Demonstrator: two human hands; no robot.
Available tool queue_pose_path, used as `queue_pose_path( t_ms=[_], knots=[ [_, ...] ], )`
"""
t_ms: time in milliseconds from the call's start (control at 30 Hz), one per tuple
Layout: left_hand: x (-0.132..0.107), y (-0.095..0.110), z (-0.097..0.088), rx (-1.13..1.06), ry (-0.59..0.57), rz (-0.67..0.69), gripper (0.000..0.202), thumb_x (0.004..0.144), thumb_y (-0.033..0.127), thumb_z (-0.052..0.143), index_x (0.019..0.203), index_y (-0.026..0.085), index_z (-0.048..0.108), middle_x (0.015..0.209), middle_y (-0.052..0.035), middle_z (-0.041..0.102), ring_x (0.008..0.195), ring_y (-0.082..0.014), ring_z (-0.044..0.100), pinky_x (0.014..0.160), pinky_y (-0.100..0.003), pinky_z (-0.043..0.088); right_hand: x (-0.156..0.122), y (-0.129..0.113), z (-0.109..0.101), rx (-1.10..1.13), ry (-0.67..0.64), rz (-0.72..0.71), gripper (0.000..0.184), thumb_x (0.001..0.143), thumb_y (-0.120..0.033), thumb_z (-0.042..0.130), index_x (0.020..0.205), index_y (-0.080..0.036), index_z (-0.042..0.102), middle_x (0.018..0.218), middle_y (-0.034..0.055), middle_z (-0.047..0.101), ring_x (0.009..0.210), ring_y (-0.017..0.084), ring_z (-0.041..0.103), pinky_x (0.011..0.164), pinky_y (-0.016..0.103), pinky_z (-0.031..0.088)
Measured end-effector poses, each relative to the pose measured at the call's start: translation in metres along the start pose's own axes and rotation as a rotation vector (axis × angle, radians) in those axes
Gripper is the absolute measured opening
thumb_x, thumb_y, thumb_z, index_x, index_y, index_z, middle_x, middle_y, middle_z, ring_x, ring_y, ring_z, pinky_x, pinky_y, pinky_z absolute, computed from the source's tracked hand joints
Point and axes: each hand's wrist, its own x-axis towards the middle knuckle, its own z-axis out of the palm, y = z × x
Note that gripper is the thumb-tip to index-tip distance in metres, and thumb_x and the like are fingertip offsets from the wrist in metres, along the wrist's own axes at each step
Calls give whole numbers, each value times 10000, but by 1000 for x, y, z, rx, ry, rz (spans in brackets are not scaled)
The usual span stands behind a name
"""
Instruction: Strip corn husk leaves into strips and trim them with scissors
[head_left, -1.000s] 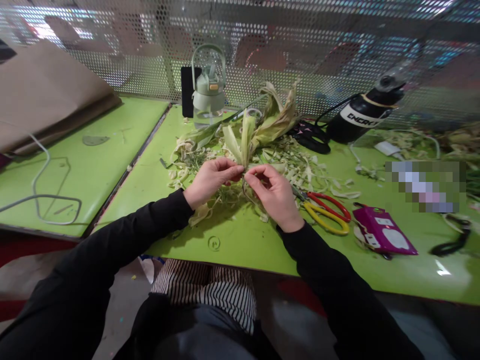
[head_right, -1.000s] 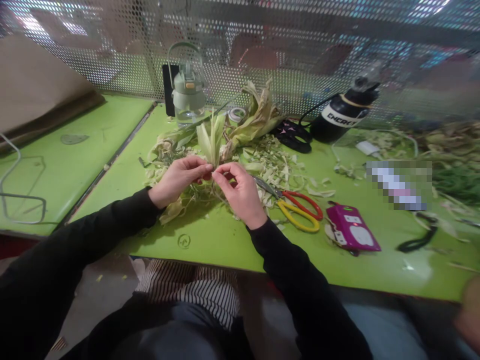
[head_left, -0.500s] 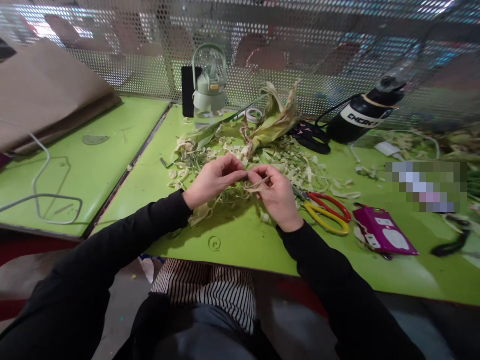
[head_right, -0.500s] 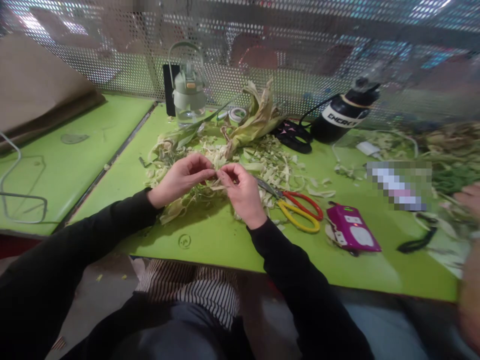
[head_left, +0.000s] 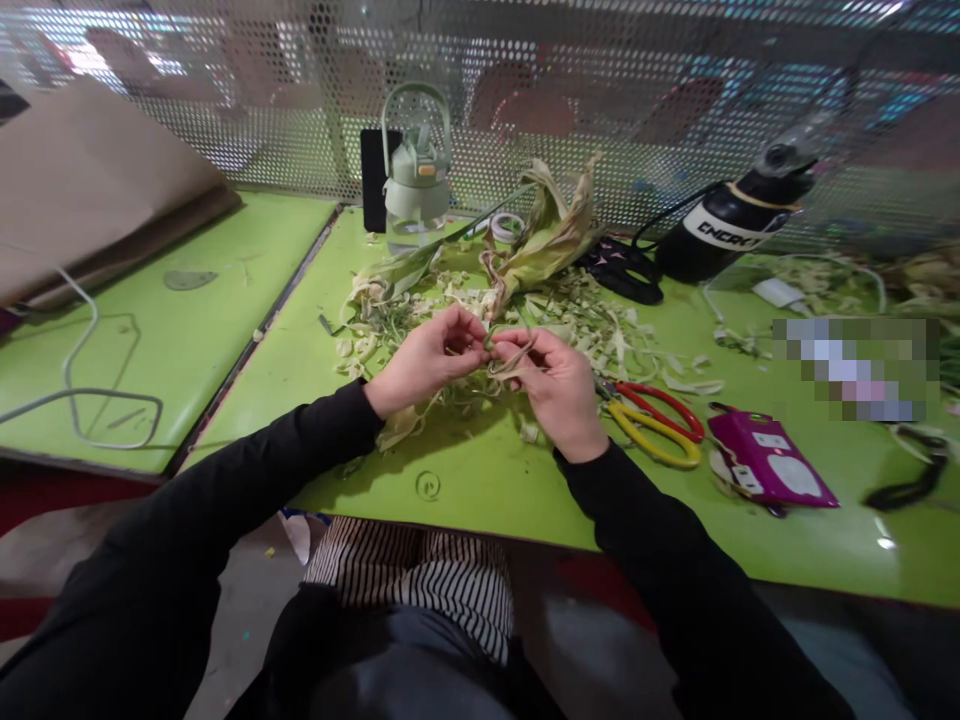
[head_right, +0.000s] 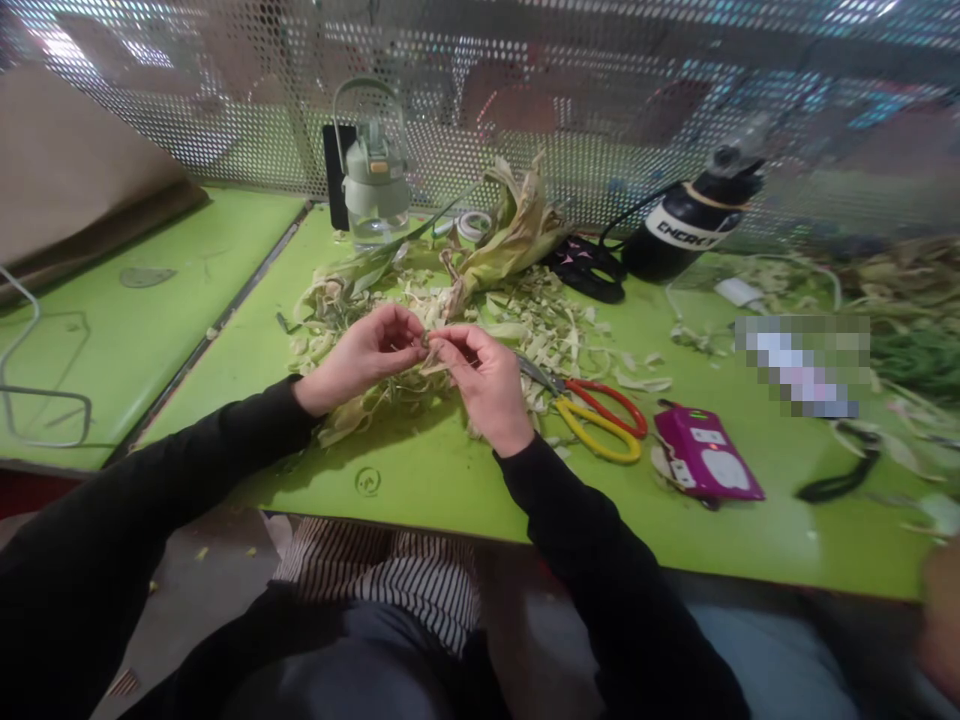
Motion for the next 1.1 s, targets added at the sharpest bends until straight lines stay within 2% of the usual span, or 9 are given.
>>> queue_pose_path(
  t_ms=[133, 233, 300, 400, 500, 633, 767, 933, 1100],
  knots=[
    [0, -4, 0, -22, -50, -42, 201, 753, 57, 649, 901, 138, 539, 769, 33, 565, 650, -43, 520, 623, -199, 434, 1, -2, -4, -111, 16, -108, 181, 845, -284, 666, 1016, -228, 687, 982, 26, 702, 756, 140, 614, 678, 289, 511],
    [-1, -6, 2, -49, -59, -58, 188, 753, 26, 626, 887, 131, 547, 773, 31, 565, 650, -40, 518, 629, -201, 433, 3, -1, -7, -221, -65, -151, 427, 844, -183, 607, 1263, -264, 602, 1229, 51, 654, 945, 174, 622, 784, 326, 515],
    [-1, -5, 2, -70, -59, -95, 176, 769, 22, 618, 885, 128, 539, 761, 29, 570, 636, -39, 518, 613, -199, 427, 5, 0, -9, -272, -134, -122, 473, 853, -202, 606, 1322, -256, 573, 1211, 62, 668, 977, 194, 621, 812, 350, 505],
    [0, -1, 0, -99, -57, -181, 159, 802, 37, 614, 910, 124, 536, 716, 37, 570, 583, -32, 502, 572, -191, 412, 6, -1, -12, -302, -93, -88, 227, 876, -306, 627, 1071, -214, 700, 1003, 53, 715, 882, 198, 630, 800, 358, 490],
    [0, 1, -1, -102, -51, -214, 119, 829, 67, 618, 923, 117, 564, 722, 32, 582, 592, -37, 523, 585, -192, 435, 7, -6, -15, -248, -40, -53, 155, 888, -345, 615, 871, -206, 679, 846, 21, 677, 749, 163, 585, 713, 316, 461],
    [-1, 2, -3, -99, -70, -159, 29, 857, 119, 625, 872, 117, 601, 740, 28, 576, 617, -41, 522, 604, -189, 458, 8, -8, -16, -112, -25, 19, 184, 916, -386, 568, 864, -213, 605, 792, -5, 583, 709, 136, 514, 687, 286, 419],
    [-2, 2, -3, -173, -51, -103, 42, 860, 158, 644, 863, 132, 612, 760, 31, 565, 625, -37, 515, 596, -173, 458, 10, -1, -15, -79, -83, 50, 217, 908, -434, 581, 885, -218, 594, 804, -7, 553, 721, 140, 488, 683, 284, 397],
    [-1, 1, -6, -380, -34, -112, 181, 830, 259, 716, 881, 152, 580, 903, -2, 653, 622, -34, 562, 526, -149, 442, 11, 7, -13, 18, -120, 124, 272, 899, -487, 594, 883, -217, 619, 827, -4, 588, 758, 146, 516, 742, 298, 423],
    [2, 1, -8, -482, -53, -146, 190, 812, 230, 737, 865, 149, 574, 827, 14, 661, 590, -26, 585, 541, -137, 478, 12, 8, -14, 206, -98, 67, 351, 868, -581, 604, 837, -234, 651, 903, 13, 634, 811, 161, 560, 806, 335, 462]
  ],
)
